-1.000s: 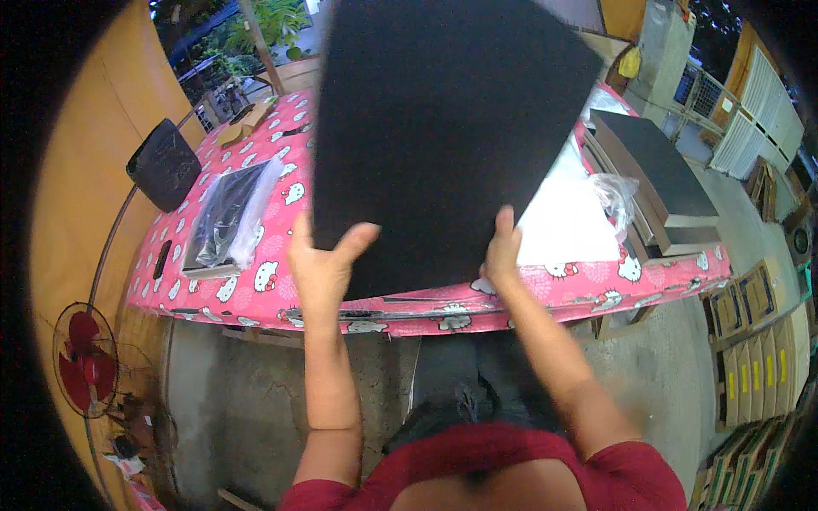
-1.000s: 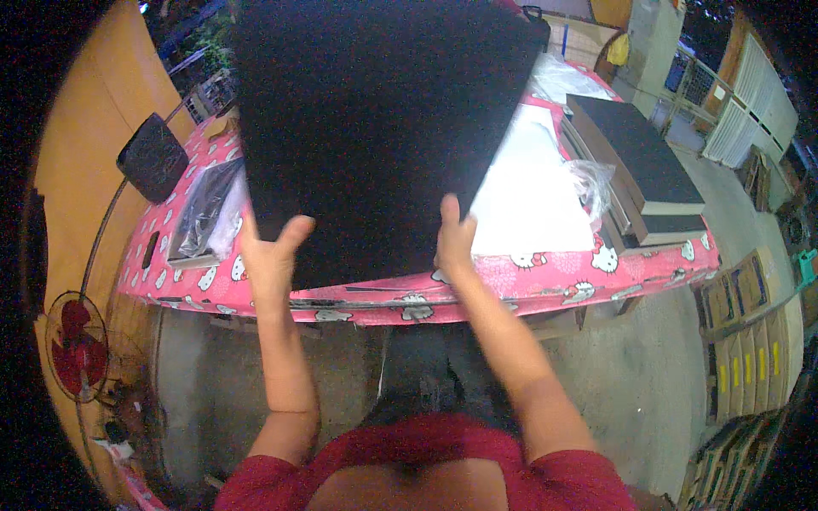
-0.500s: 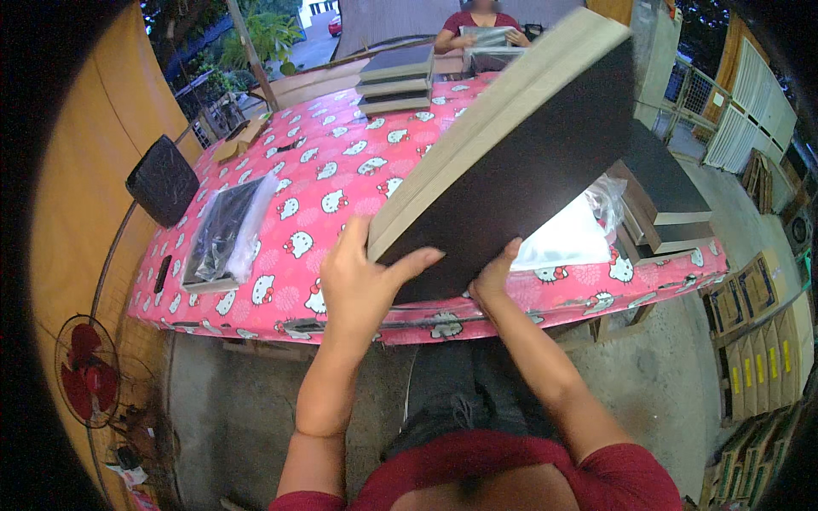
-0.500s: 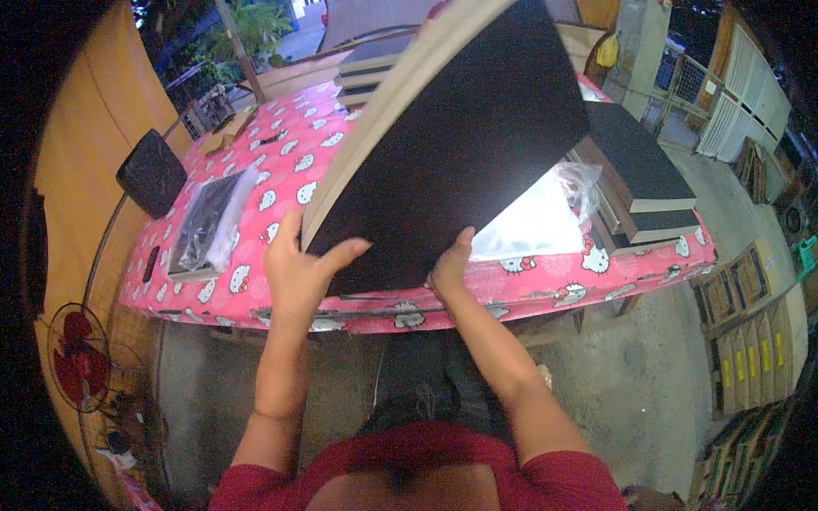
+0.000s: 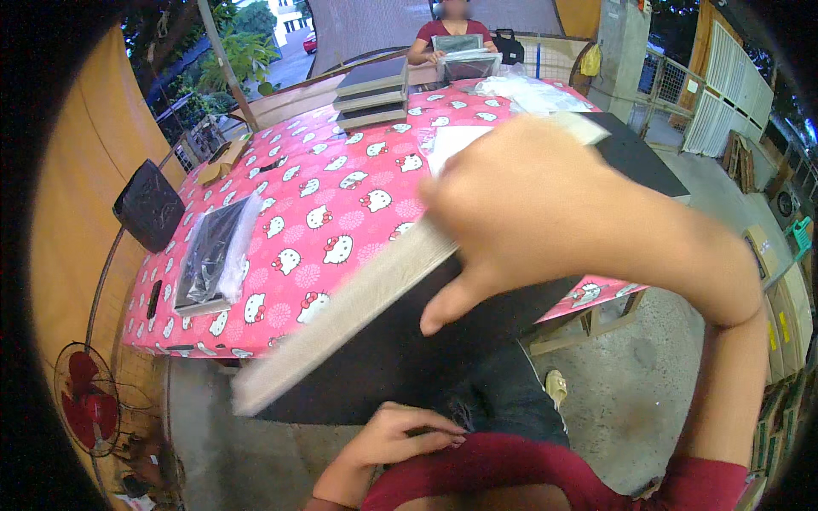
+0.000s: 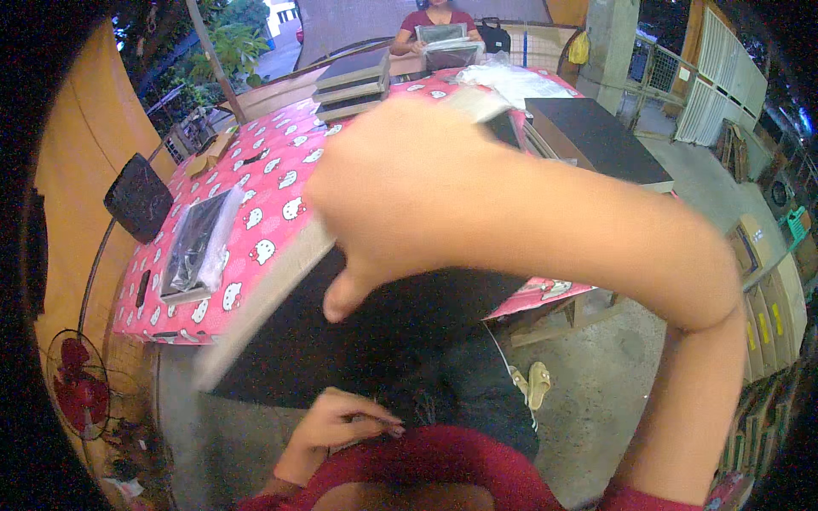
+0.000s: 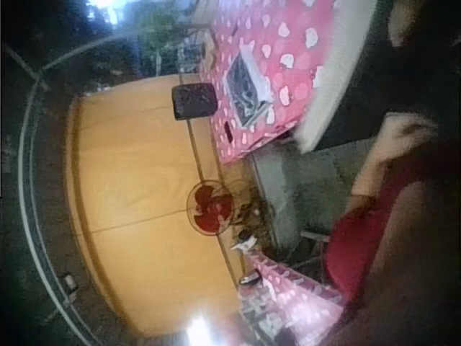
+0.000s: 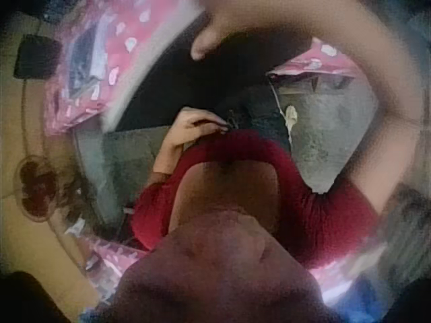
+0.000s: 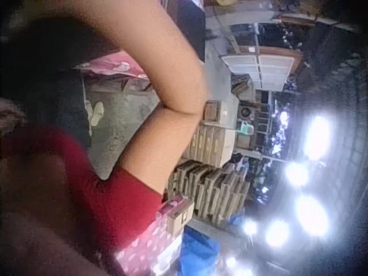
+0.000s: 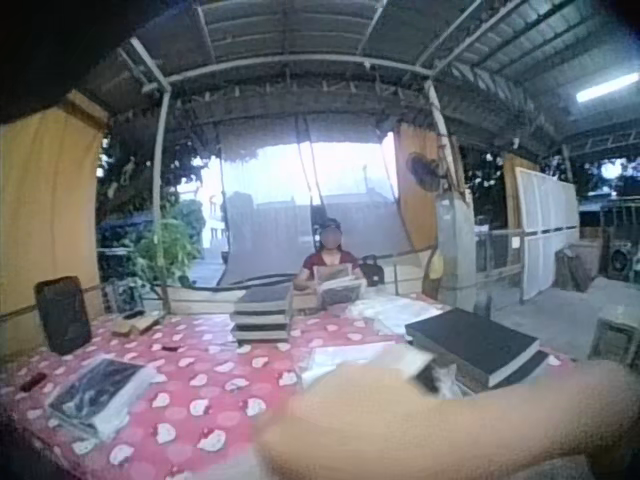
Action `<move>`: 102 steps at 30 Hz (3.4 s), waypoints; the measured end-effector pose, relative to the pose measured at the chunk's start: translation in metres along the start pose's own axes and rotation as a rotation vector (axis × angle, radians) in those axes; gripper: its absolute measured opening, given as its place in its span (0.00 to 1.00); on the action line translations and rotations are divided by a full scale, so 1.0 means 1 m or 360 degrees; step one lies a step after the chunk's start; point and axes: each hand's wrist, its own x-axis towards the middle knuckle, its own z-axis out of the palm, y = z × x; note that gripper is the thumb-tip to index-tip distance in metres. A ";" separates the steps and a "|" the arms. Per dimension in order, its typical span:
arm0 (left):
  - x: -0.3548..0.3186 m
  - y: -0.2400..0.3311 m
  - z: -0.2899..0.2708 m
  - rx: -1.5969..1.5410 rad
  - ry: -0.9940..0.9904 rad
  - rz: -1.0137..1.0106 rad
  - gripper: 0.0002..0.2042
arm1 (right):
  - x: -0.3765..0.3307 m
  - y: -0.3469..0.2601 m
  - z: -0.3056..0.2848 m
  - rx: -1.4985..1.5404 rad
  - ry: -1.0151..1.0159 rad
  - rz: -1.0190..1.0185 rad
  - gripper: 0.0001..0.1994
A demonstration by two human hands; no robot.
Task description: The person picks up a stack of black rectangular boards and places them inside a large plastic bag. They then take an individual black board and slide it into a separate plastic bag.
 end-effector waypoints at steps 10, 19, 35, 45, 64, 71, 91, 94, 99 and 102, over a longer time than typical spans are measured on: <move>0.044 -0.161 0.052 -0.0318 0.1581 -0.0282 0.33 | 0.069 -0.076 0.114 -0.0472 -0.0962 -0.0889 0.26; 0.044 -0.164 0.015 -0.0120 0.1765 -0.0260 0.29 | 0.086 -0.093 0.179 0.0132 -0.0110 -0.0998 0.21; 0.080 -0.005 0.007 -0.0572 0.0941 -0.0037 0.04 | -0.148 0.176 0.329 0.0300 0.0484 0.2357 0.15; 0.175 0.028 0.038 -0.1078 0.0113 0.0441 0.28 | -0.146 0.001 0.164 0.0603 0.1269 0.0811 0.09; 0.168 0.037 0.014 -0.0740 0.0624 0.0845 0.12 | -0.152 -0.012 0.132 0.1685 0.1914 0.1183 0.08; 0.155 0.035 -0.003 -0.1491 0.0176 0.0551 0.13 | -0.161 0.023 0.139 0.2277 0.2038 0.0951 0.07; 0.120 0.028 -0.015 -0.0091 0.1504 0.1115 0.22 | -0.172 0.038 0.159 0.1981 0.2137 0.1200 0.08; 0.117 0.033 -0.011 -0.0786 0.1092 0.0862 0.25 | -0.170 0.035 0.158 0.2034 0.2179 0.1233 0.07; 0.117 0.013 -0.017 -0.1068 0.0951 0.0634 0.13 | -0.169 0.030 0.157 0.1847 0.2217 0.1341 0.07; 0.117 0.009 -0.020 -0.1150 0.1094 0.0576 0.07 | -0.176 0.034 0.169 0.1996 0.2060 0.1377 0.07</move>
